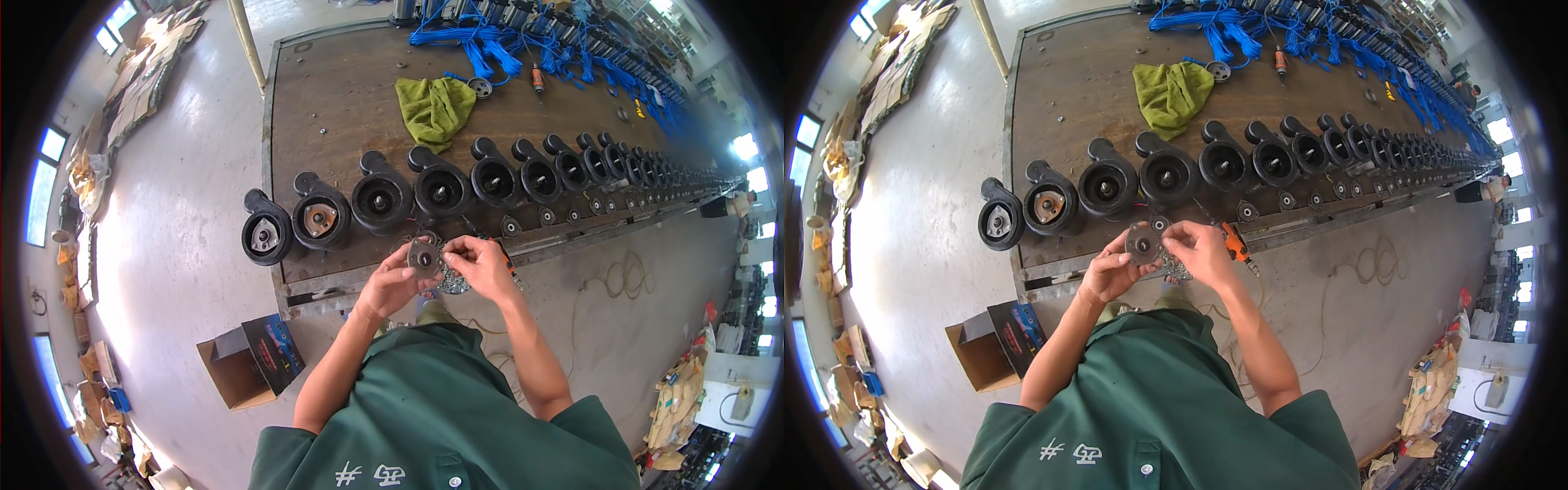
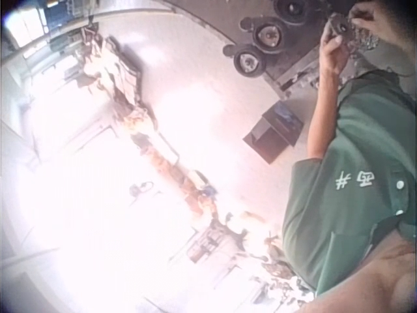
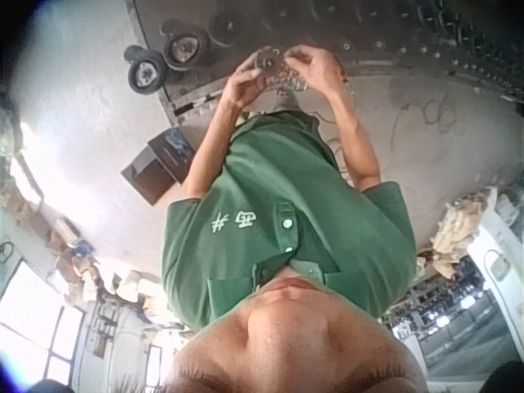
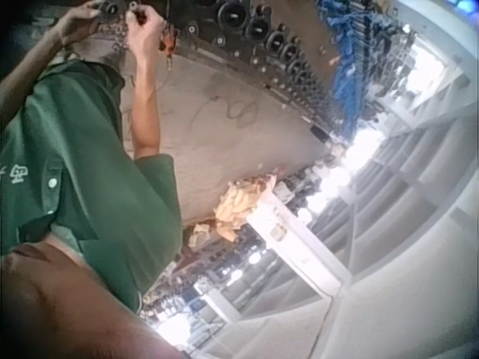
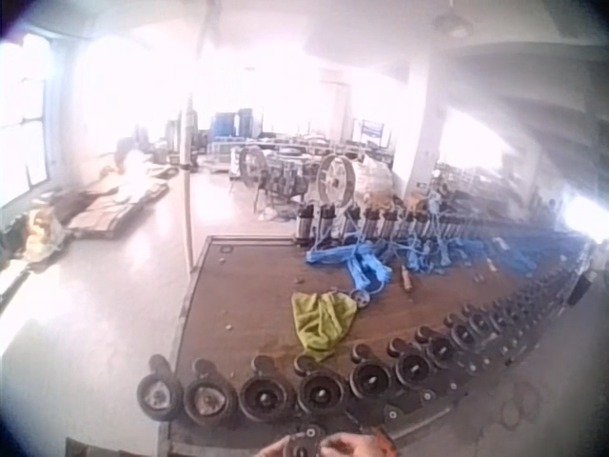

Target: The person assembles industrial components by hand and using a pneumatic tool at a long workbench. The person wipes a component with a cloth, selects metal parts from a pile, places them onto a base, and then uses a pneumatic screwdriver to secure them.

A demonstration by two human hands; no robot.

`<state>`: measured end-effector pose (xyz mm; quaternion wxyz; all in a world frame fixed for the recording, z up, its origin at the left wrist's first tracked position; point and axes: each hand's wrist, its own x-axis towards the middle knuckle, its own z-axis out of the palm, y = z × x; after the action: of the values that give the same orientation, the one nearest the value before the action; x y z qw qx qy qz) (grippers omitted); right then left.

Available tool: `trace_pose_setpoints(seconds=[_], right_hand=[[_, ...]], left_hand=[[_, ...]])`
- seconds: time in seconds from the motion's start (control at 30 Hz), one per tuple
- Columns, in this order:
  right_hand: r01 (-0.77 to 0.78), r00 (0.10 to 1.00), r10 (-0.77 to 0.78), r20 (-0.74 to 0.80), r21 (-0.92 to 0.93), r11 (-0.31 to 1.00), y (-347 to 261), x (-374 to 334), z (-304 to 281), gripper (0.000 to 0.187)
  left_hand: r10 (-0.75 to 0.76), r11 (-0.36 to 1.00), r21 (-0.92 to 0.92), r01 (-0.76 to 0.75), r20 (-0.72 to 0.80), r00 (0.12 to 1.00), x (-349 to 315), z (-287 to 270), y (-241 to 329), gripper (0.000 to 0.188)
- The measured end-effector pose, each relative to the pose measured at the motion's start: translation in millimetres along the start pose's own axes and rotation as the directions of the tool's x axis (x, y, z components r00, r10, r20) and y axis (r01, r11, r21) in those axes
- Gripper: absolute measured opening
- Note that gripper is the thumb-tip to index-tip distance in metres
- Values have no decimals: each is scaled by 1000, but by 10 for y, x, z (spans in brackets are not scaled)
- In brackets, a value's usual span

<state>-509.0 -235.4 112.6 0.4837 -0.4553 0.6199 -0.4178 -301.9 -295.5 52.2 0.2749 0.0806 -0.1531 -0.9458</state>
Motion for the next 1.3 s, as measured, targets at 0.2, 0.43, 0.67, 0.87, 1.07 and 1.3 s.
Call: trace_pose_setpoints(seconds=[0.2,0.43,0.67,0.87,1.07,1.3], right_hand=[[-194,960,112,257,322,927,-277,48,-110,16],[-211,957,162,242,190,959,-324,93,-47,13],[-233,962,216,169,89,968,-347,125,15,11],[-25,999,23,26,88,996,-421,32,146,11],[477,872,-482,87,-377,794,-612,-105,461,22],[630,772,-608,185,-350,693,-624,-75,526,25]], left_hand=[[-110,989,102,105,49,993,-44,-8,-7,67],[-110,984,141,108,5,994,-75,79,-2,62],[-76,980,188,68,33,997,-108,49,-29,62],[-18,1000,-17,19,60,998,-143,40,-26,66],[59,991,-121,-52,57,997,-145,19,-31,70],[45,994,-104,-30,141,989,-202,44,6,73]])
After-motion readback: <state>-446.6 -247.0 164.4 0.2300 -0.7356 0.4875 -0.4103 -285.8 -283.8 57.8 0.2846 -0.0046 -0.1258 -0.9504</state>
